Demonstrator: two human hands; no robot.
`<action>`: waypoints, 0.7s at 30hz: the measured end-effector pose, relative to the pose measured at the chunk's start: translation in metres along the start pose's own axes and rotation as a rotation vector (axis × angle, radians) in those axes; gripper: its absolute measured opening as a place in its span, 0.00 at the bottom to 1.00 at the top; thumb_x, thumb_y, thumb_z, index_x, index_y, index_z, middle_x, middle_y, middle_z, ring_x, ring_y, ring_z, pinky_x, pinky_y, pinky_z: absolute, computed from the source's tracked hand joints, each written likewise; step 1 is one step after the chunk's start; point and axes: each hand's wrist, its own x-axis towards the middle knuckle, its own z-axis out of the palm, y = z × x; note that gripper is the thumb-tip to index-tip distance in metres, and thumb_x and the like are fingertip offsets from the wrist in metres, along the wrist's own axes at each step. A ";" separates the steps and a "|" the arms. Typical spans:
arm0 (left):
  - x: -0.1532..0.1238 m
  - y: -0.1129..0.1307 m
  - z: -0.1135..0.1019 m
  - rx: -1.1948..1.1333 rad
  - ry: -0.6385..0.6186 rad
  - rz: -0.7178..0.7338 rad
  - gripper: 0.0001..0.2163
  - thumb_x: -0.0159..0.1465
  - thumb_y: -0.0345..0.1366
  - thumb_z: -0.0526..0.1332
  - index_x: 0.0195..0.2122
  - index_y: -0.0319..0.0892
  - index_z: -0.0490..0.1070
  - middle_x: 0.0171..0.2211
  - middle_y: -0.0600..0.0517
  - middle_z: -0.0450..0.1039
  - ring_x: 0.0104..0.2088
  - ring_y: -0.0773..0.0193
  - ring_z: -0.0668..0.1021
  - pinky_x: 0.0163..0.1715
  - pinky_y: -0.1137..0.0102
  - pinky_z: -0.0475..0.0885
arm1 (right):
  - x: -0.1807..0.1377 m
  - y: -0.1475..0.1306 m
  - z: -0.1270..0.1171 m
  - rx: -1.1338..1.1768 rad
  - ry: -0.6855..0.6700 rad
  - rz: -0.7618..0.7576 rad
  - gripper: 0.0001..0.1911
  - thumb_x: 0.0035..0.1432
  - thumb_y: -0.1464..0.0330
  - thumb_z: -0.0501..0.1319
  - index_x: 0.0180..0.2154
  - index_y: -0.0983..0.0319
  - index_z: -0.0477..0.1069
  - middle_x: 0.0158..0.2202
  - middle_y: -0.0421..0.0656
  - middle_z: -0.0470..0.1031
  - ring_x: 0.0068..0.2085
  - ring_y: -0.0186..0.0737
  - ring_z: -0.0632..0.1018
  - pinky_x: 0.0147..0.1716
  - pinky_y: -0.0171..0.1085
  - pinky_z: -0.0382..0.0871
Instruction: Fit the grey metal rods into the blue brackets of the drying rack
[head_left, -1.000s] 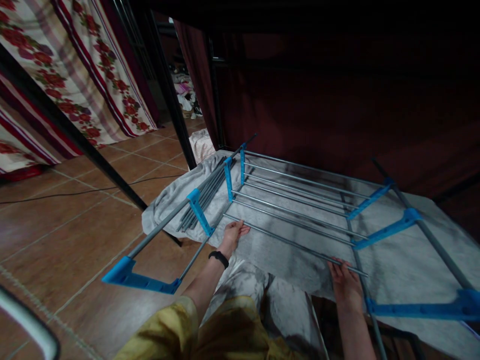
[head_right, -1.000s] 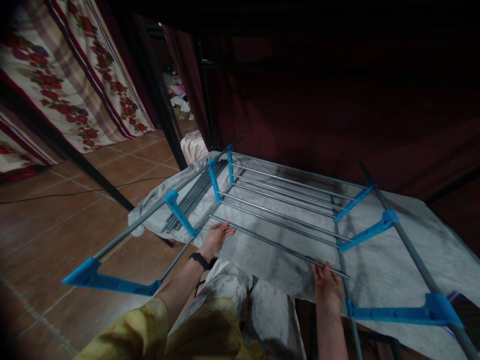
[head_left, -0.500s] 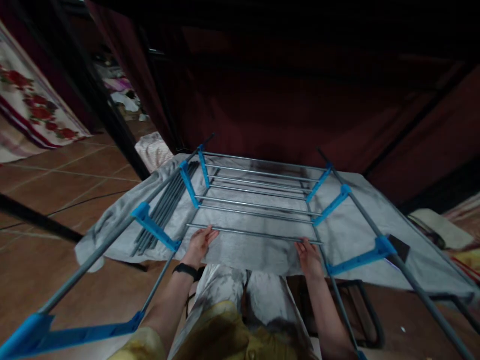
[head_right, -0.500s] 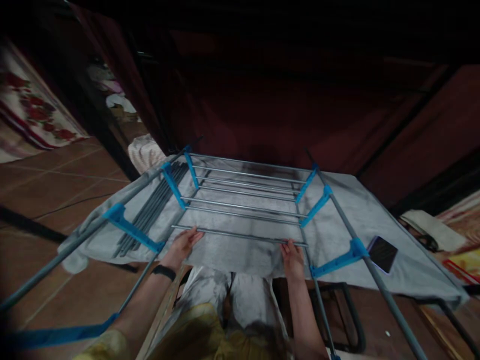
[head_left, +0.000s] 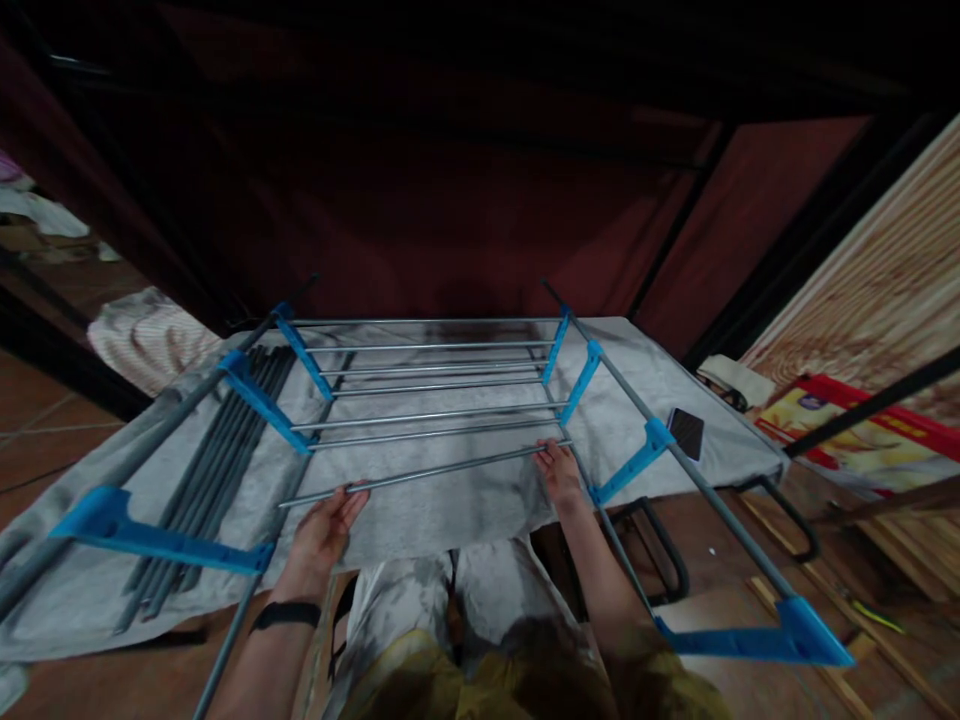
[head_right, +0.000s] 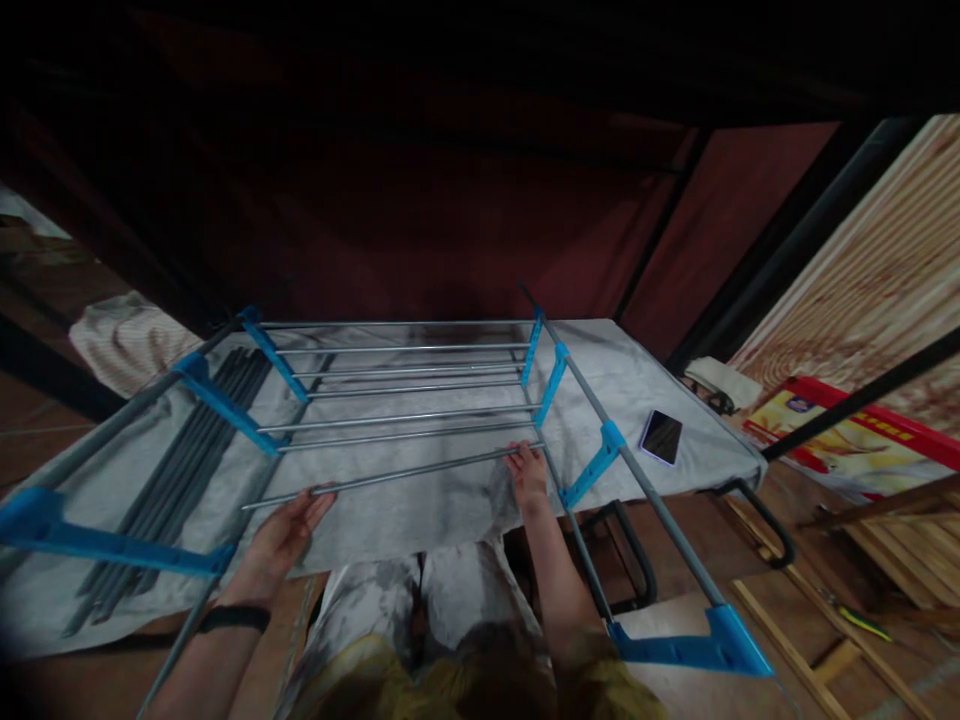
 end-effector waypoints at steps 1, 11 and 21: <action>0.000 0.000 0.000 -0.003 0.009 0.000 0.13 0.68 0.20 0.52 0.28 0.35 0.71 0.29 0.47 0.78 0.29 0.65 0.83 0.35 0.70 0.83 | 0.002 0.000 0.000 -0.002 -0.001 0.001 0.14 0.48 0.66 0.71 0.31 0.56 0.65 0.29 0.36 0.77 0.32 0.37 0.78 0.41 0.44 0.79; 0.000 0.000 0.002 -0.010 0.049 0.003 0.13 0.66 0.18 0.55 0.26 0.36 0.69 0.26 0.52 0.74 0.28 0.68 0.82 0.39 0.69 0.83 | 0.008 0.005 -0.003 0.002 -0.014 0.010 0.08 0.52 0.66 0.67 0.30 0.56 0.67 0.30 0.39 0.78 0.34 0.38 0.80 0.40 0.42 0.79; -0.003 0.001 0.005 0.003 0.055 0.030 0.13 0.67 0.19 0.54 0.27 0.36 0.68 0.25 0.52 0.74 0.27 0.68 0.81 0.35 0.69 0.83 | 0.013 0.005 -0.003 -0.005 0.001 0.043 0.10 0.55 0.68 0.66 0.27 0.56 0.65 0.27 0.39 0.78 0.31 0.36 0.80 0.37 0.38 0.80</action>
